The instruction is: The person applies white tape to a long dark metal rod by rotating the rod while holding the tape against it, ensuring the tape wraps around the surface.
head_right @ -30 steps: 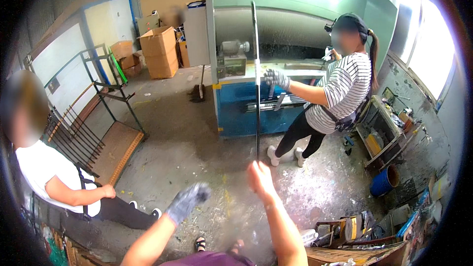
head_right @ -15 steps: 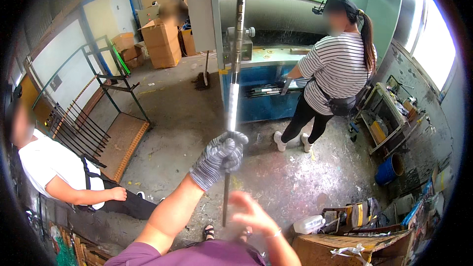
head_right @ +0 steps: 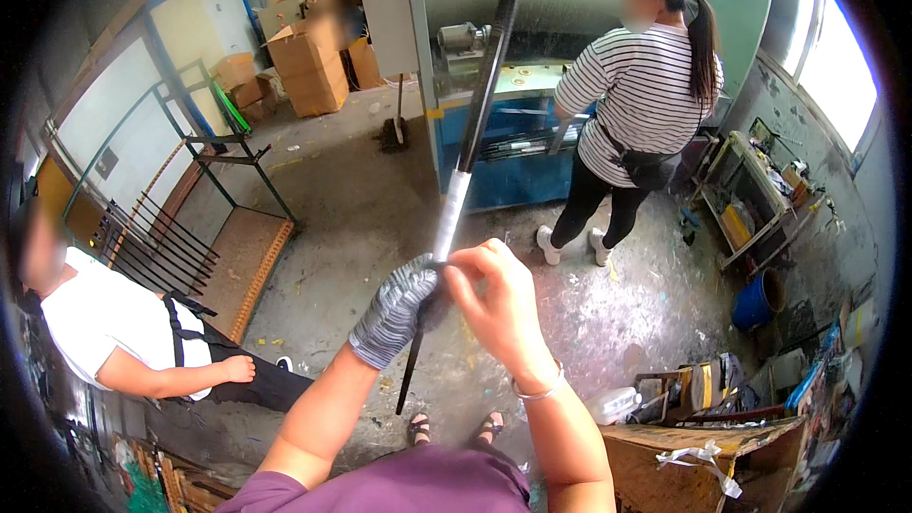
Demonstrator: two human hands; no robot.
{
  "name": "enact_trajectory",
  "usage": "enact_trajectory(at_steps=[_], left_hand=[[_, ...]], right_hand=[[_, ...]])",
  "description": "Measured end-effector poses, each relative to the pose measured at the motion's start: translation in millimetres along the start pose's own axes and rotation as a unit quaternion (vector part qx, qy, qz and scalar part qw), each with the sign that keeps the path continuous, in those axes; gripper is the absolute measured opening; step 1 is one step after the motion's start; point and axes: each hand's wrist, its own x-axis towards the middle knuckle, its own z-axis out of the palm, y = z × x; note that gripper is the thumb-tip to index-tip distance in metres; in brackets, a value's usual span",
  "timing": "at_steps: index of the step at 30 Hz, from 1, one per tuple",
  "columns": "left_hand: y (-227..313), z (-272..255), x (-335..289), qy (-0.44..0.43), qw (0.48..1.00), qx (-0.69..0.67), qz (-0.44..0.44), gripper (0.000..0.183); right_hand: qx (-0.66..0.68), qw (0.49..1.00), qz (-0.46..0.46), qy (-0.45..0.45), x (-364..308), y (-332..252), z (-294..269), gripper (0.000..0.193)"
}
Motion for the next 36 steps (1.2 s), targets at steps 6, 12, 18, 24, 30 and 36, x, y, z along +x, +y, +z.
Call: enact_trajectory(at_steps=[6,12,18,24,30,36], left_hand=[[-15,-11,4,0.021,0.978,0.183,0.099,0.005],[6,-29,5,-0.03,0.995,0.1,0.005,0.009],[17,-28,0,-0.081,0.992,0.081,-0.048,0.01],[-2,-20,-1,-0.037,0.98,0.193,0.007,0.01],[-9,-27,-8,-0.048,0.992,0.114,0.024,0.016],[1,-26,-15,-0.052,0.994,0.096,0.001,0.023]], right_hand=[[-0.031,0.999,-0.005,0.037,0,15,15,0.003],[0.094,0.995,0.011,0.022,-5,1,6,0.006],[0.135,0.987,0.083,-0.023,-16,23,4,0.014],[0.039,0.998,0.051,-0.021,-7,12,12,0.007],[0.055,0.996,0.07,-0.01,-10,9,20,0.005],[0.128,0.992,0.009,-0.008,-13,-7,21,0.009]])
